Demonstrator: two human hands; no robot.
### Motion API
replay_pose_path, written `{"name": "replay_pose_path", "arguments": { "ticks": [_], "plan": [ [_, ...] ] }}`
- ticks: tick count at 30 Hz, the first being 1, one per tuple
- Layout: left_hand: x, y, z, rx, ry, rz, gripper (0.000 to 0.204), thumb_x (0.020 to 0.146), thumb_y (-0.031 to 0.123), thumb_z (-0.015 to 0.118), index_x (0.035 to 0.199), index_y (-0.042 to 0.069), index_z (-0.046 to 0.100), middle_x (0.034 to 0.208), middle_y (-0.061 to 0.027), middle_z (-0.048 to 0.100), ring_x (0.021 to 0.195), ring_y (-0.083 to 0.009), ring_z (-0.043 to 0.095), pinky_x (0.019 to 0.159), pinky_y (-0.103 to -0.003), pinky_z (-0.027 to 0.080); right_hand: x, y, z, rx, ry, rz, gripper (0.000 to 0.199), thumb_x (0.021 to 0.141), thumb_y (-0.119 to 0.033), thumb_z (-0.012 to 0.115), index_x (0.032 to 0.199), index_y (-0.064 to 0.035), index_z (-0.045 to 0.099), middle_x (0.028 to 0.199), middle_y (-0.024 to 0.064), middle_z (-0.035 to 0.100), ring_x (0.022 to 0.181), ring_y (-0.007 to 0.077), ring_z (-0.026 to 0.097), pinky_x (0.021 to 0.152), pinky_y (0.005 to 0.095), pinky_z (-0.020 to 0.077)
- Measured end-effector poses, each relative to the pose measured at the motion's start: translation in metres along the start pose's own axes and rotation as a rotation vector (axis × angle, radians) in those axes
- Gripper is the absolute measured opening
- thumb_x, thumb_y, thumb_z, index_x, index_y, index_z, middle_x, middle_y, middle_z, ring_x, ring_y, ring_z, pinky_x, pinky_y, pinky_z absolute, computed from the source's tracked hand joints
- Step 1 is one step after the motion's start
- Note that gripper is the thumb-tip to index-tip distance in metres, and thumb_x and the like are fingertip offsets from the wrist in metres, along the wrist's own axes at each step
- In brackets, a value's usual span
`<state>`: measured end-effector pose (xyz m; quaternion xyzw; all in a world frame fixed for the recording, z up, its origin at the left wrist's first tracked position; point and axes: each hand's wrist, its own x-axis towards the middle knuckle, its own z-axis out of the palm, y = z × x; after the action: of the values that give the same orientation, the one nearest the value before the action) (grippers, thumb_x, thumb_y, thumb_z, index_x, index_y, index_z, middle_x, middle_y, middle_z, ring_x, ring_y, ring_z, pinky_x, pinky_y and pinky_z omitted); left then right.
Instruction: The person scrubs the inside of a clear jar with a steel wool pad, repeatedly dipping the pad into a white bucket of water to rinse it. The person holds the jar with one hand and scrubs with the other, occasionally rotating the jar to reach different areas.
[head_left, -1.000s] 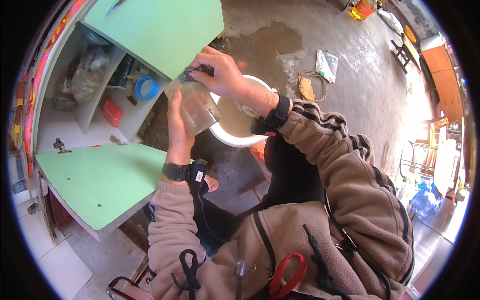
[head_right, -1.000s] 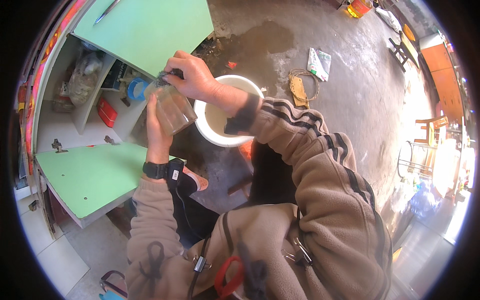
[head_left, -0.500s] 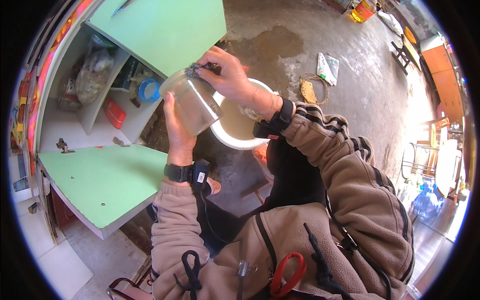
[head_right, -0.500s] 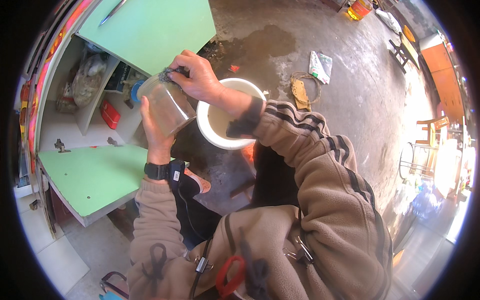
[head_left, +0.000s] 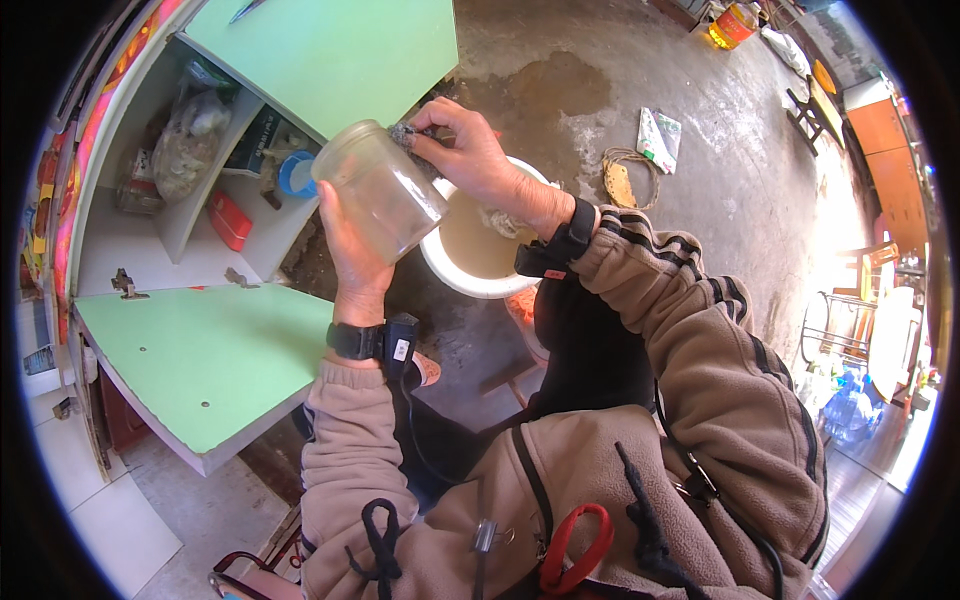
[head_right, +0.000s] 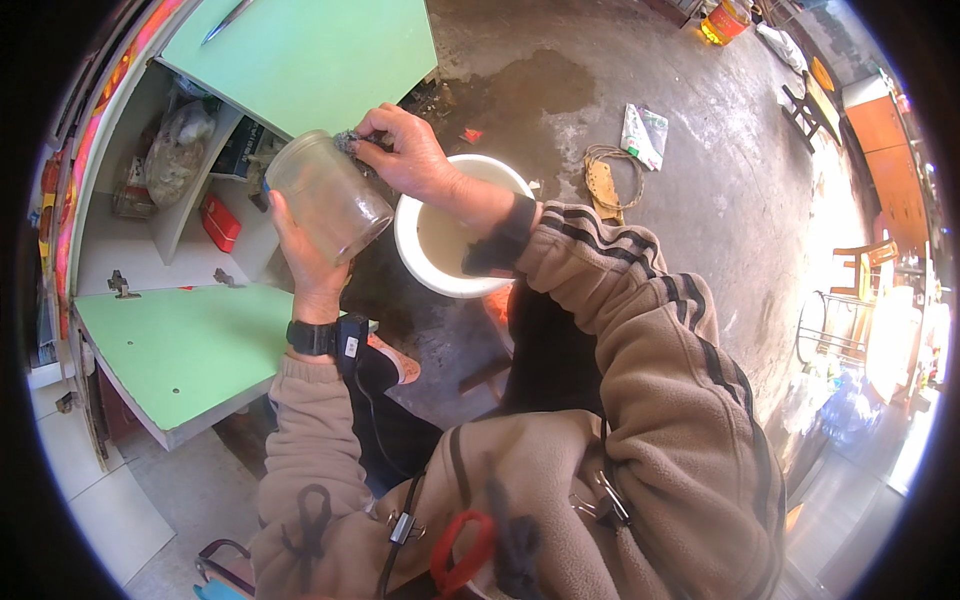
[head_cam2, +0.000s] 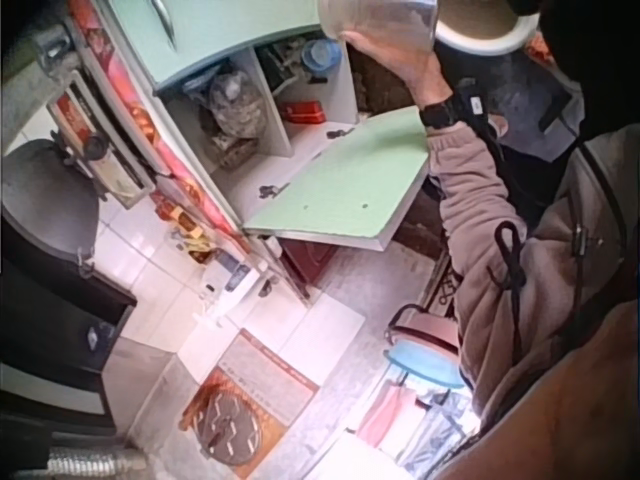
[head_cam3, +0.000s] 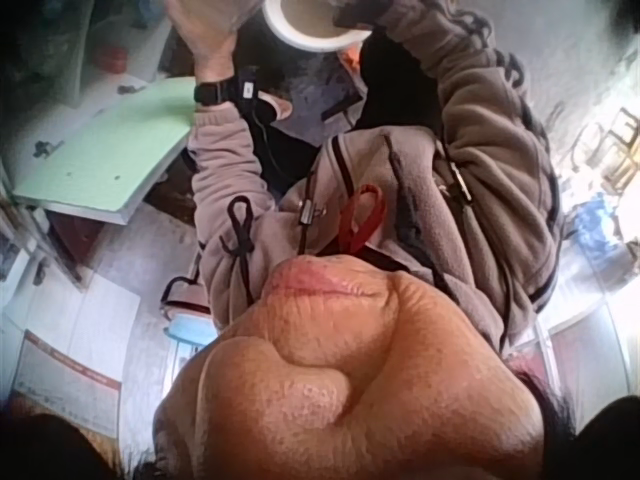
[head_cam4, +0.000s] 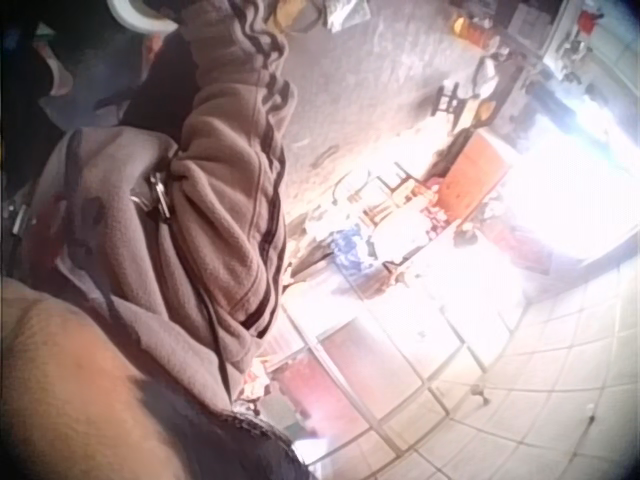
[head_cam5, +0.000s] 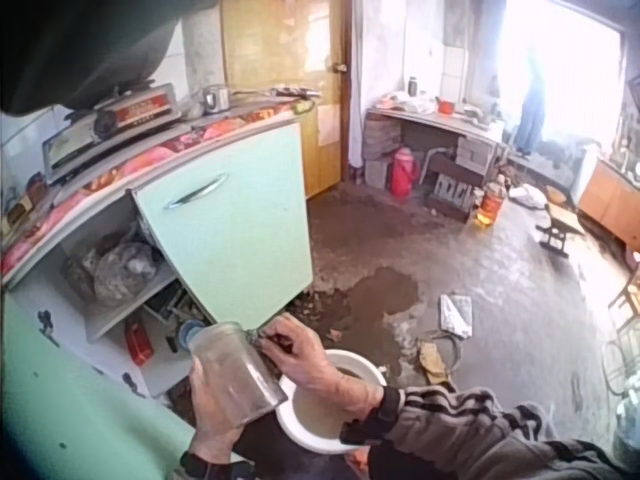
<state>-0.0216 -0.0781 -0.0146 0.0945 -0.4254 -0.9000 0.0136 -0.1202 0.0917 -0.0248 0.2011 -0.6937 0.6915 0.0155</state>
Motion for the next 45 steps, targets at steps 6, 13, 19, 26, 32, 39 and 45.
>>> {"name": "replay_pose_path", "arguments": {
  "ticks": [6, 13, 19, 26, 32, 39, 45],
  "plan": [
    [0.007, -0.003, -0.006, 0.071, 0.101, -0.060, 0.072, 0.116, 0.066, 0.045, 0.157, 0.008, 0.055, 0.149, -0.0097, 0.065, 0.140, -0.0243, 0.061, 0.118, -0.047, 0.050, 0.003, -0.003, 0.001, -0.071, 0.011, -0.092, 0.017, 0.096, -0.012, 0.084, 0.105, -0.0026, 0.074, 0.106, 0.0123, 0.069, 0.092, 0.0262, 0.071, 0.083, 0.0399, 0.0597],
    [0.002, -0.003, -0.006, 0.081, 0.019, -0.156, 0.070, 0.116, 0.064, 0.047, 0.152, 0.005, 0.059, 0.140, -0.0105, 0.070, 0.132, -0.0261, 0.066, 0.116, -0.046, 0.051, -0.001, -0.015, -0.001, -0.206, -0.036, -0.132, 0.017, 0.091, -0.012, 0.085, 0.104, -0.0057, 0.075, 0.105, 0.0124, 0.069, 0.092, 0.0316, 0.072, 0.083, 0.0406, 0.0598],
    [0.007, -0.005, -0.008, 0.173, 0.118, -0.131, 0.064, 0.117, 0.054, 0.051, 0.154, 0.003, 0.056, 0.140, -0.0102, 0.068, 0.131, -0.0239, 0.066, 0.110, -0.042, 0.054, -0.001, -0.020, 0.002, -0.308, -0.047, -0.413, 0.018, 0.086, -0.008, 0.084, 0.101, -0.0074, 0.074, 0.103, 0.0124, 0.067, 0.094, 0.0368, 0.071, 0.082, 0.0455, 0.0596],
    [0.017, -0.014, -0.012, 0.317, 0.077, 0.022, 0.055, 0.114, 0.042, 0.062, 0.153, 0.005, 0.056, 0.141, -0.0094, 0.067, 0.128, -0.0210, 0.066, 0.108, -0.040, 0.054, 0.007, -0.012, 0.000, -0.349, 0.034, -0.433, 0.015, 0.085, -0.005, 0.082, 0.098, -0.0076, 0.074, 0.100, 0.0122, 0.068, 0.095, 0.0382, 0.070, 0.082, 0.0462, 0.0602],
    [0.018, -0.016, -0.019, 0.406, 0.075, -0.025, 0.057, 0.111, 0.039, 0.067, 0.154, 0.003, 0.055, 0.142, -0.0101, 0.066, 0.125, -0.0212, 0.067, 0.106, -0.039, 0.055, 0.007, -0.014, 0.003, -0.396, 0.040, -0.304, 0.016, 0.085, -0.007, 0.082, 0.098, -0.0074, 0.072, 0.103, 0.0106, 0.066, 0.101, 0.0360, 0.069, 0.084, 0.0464, 0.0605],
    [0.016, -0.024, -0.017, 0.550, 0.098, 0.051, 0.059, 0.109, 0.039, 0.071, 0.153, 0.003, 0.056, 0.136, -0.0104, 0.069, 0.124, -0.0218, 0.068, 0.105, -0.038, 0.055, 0.011, -0.007, 0.011, -0.460, 0.016, -0.455, 0.016, 0.085, -0.009, 0.084, 0.097, -0.0078, 0.073, 0.100, 0.0102, 0.066, 0.097, 0.0355, 0.070, 0.082, 0.0468, 0.0601],
    [0.015, -0.014, -0.018, 0.218, 0.148, -0.036, 0.058, 0.111, 0.048, 0.064, 0.149, 0.005, 0.060, 0.137, -0.0108, 0.069, 0.125, -0.0231, 0.068, 0.107, -0.041, 0.055, 0.001, -0.007, 0.007, -0.256, -0.050, -0.270, 0.016, 0.088, -0.009, 0.085, 0.100, -0.0086, 0.074, 0.102, 0.0110, 0.067, 0.095, 0.0357, 0.070, 0.081, 0.0452, 0.0583]
  ]
}}
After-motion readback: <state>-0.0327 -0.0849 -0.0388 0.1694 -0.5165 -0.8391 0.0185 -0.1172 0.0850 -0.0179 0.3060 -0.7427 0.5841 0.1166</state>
